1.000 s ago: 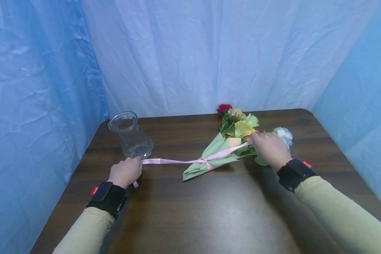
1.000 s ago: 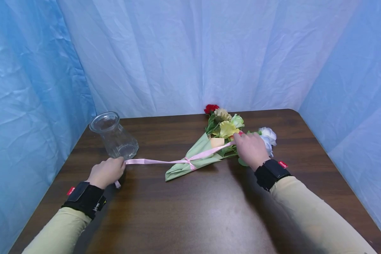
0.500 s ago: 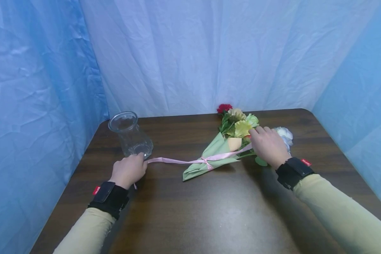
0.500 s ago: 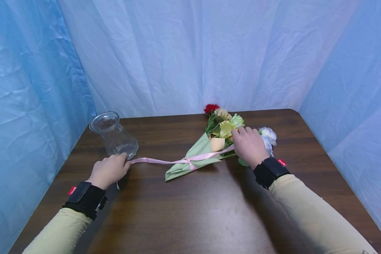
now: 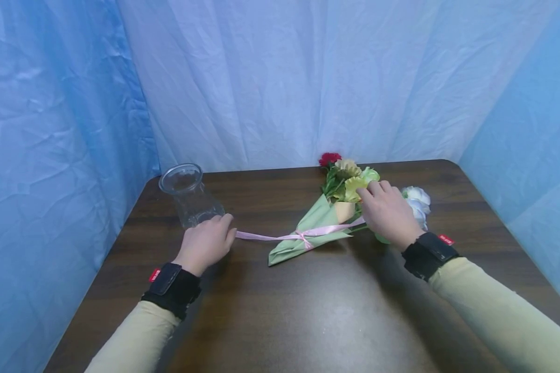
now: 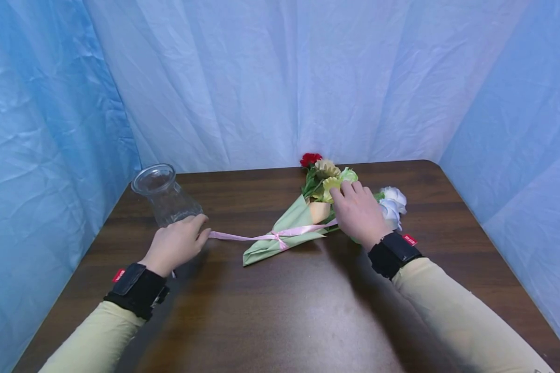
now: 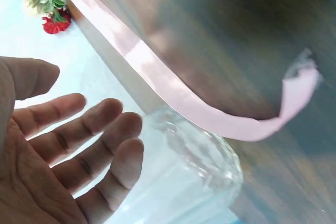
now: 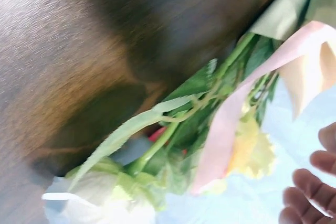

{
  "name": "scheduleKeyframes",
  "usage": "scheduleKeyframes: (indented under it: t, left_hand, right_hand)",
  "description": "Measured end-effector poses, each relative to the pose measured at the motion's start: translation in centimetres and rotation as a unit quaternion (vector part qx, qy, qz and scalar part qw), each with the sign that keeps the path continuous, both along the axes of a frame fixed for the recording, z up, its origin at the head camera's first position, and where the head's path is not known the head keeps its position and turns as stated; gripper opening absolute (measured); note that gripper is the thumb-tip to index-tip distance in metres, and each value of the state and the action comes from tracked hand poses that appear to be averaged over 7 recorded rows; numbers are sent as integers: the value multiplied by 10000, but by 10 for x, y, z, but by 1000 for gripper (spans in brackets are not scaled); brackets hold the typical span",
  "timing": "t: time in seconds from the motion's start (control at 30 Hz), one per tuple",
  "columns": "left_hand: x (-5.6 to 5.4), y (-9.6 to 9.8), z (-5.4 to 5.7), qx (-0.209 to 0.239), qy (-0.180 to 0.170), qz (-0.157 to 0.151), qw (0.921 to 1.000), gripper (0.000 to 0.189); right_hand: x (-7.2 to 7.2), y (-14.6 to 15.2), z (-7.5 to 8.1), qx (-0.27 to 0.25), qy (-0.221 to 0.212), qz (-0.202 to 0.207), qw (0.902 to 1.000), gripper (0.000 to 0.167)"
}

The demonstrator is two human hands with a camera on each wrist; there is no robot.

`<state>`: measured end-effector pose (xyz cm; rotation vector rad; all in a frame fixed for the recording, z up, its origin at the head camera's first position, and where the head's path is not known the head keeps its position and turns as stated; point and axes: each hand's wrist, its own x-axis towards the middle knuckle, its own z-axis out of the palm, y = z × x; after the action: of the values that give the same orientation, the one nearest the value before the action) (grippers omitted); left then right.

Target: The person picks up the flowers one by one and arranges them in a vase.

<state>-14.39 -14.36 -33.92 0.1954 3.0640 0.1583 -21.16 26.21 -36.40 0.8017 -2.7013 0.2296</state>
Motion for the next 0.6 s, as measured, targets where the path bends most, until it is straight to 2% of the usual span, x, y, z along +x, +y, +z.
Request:
scheduleKeyframes:
  t: [0.17, 0.33, 0.6]
  left_hand:
    - [-4, 12, 2, -7, 25, -151, 9999, 39]
    - [-6, 25, 2, -15, -9, -277, 9996, 42]
    - [-10, 45, 2, -87, -45, -534, 9985, 41]
  right_hand:
    - [3, -10, 5, -80, 21, 111, 9999, 25]
    - [7, -17, 8, -164, -217, 168, 9995, 29]
    - [13, -28, 10, -286, -457, 273, 9982, 19]
